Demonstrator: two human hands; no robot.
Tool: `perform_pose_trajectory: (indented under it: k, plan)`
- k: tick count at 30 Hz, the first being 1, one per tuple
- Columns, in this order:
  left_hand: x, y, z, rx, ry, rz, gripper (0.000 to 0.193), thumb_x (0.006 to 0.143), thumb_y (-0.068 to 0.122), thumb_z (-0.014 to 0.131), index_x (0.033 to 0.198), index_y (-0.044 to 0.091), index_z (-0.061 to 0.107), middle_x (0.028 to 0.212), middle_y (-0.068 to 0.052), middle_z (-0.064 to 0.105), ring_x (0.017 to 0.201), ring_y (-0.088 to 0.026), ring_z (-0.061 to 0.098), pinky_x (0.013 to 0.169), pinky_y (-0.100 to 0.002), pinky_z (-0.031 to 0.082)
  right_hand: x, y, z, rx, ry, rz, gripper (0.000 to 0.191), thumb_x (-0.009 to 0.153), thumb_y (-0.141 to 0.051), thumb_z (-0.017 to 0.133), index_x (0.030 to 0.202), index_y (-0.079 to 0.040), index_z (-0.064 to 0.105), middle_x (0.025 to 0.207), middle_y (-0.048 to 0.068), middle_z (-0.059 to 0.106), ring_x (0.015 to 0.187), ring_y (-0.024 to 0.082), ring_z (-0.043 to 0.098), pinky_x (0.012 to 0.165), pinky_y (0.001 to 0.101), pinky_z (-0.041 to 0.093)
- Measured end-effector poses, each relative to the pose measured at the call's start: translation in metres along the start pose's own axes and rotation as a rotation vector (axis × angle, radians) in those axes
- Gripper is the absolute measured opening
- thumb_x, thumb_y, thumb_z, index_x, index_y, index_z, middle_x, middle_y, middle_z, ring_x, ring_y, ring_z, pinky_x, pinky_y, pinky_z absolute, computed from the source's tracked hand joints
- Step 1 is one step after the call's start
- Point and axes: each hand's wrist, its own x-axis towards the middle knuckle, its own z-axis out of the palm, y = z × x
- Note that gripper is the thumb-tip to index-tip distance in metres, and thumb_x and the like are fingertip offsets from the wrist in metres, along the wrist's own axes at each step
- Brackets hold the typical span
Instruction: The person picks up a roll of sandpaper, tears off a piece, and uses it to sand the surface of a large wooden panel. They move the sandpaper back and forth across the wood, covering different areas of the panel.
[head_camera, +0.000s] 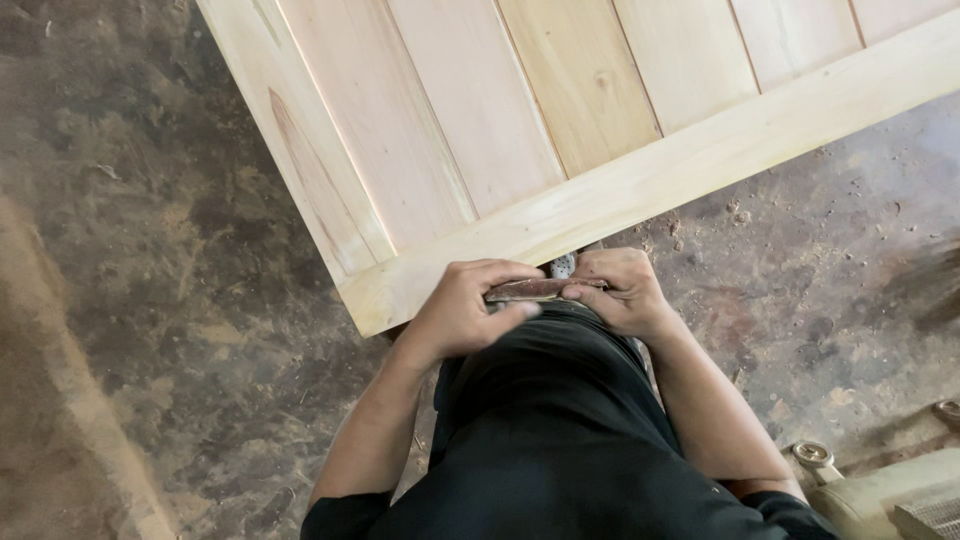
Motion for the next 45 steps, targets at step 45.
perform_pose_trajectory:
  k: [45]
  plan:
    - [-0.039,-0.006,0.132,0.374,0.313,-0.217,0.01,0.088,0.012,0.078,0.091,0.003,0.074,0.091,-0.008,0.074,0.085,-0.025,0.071,0.08,-0.038,0.057,0.027,0.041,-0.035,0.258,-0.811,-0.351,0.012,0.084,-0.006,0.08,0.092,-0.002,0.072,0.082,0.012,0.071,0.072,0.026,0.068,0.064,0.0373,0.055]
